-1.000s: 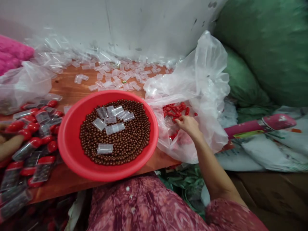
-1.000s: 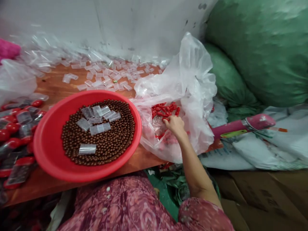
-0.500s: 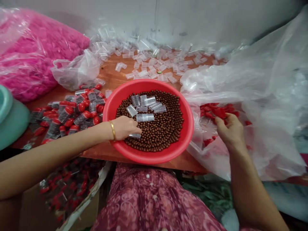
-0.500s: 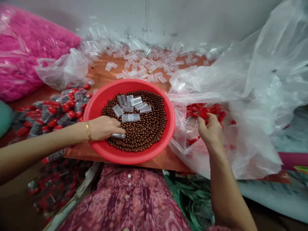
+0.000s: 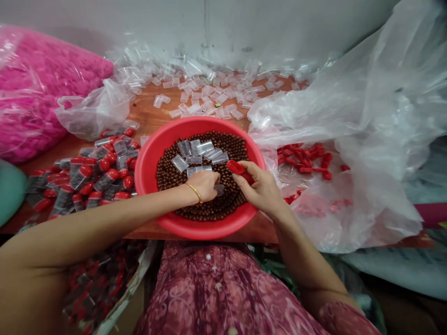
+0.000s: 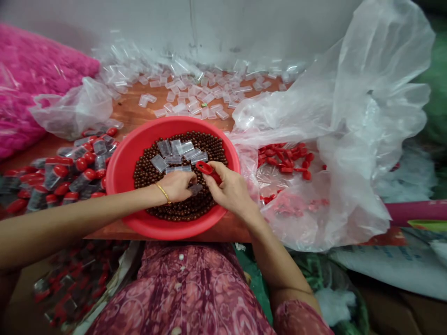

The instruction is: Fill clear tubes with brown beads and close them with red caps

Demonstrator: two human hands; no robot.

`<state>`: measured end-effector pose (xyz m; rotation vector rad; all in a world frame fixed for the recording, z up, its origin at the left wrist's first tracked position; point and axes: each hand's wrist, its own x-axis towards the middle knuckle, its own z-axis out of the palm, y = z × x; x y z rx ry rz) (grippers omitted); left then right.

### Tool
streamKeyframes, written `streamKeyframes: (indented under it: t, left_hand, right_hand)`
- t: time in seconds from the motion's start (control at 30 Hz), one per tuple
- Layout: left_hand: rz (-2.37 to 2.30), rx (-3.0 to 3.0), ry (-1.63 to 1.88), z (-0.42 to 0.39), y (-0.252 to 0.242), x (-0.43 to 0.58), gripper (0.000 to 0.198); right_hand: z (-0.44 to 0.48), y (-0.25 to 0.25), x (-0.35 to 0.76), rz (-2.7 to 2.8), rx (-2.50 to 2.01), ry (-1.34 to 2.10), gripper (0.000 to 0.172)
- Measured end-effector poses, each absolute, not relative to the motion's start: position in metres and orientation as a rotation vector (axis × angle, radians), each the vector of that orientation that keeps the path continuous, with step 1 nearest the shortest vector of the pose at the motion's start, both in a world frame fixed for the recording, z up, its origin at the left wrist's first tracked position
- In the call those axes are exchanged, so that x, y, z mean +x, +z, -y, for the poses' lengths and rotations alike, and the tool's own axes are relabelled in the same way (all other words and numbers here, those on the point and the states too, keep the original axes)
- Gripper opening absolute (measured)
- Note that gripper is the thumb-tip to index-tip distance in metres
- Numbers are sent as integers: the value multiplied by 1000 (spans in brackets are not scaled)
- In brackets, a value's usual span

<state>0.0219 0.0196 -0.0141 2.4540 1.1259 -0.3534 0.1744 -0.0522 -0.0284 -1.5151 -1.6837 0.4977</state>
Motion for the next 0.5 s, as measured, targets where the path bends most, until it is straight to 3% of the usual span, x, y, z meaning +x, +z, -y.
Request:
streamKeyframes:
  t: [0.27,0.5]
  left_hand:
    - [-1107,2361,-165,-24,-1,33,13]
    - [-1206,1452,51,-31,14,28,2]
  right_hand:
    - [53,-19,177,1929,-1711,468,26]
    - [51,-18,180,1839,-1600,693,31]
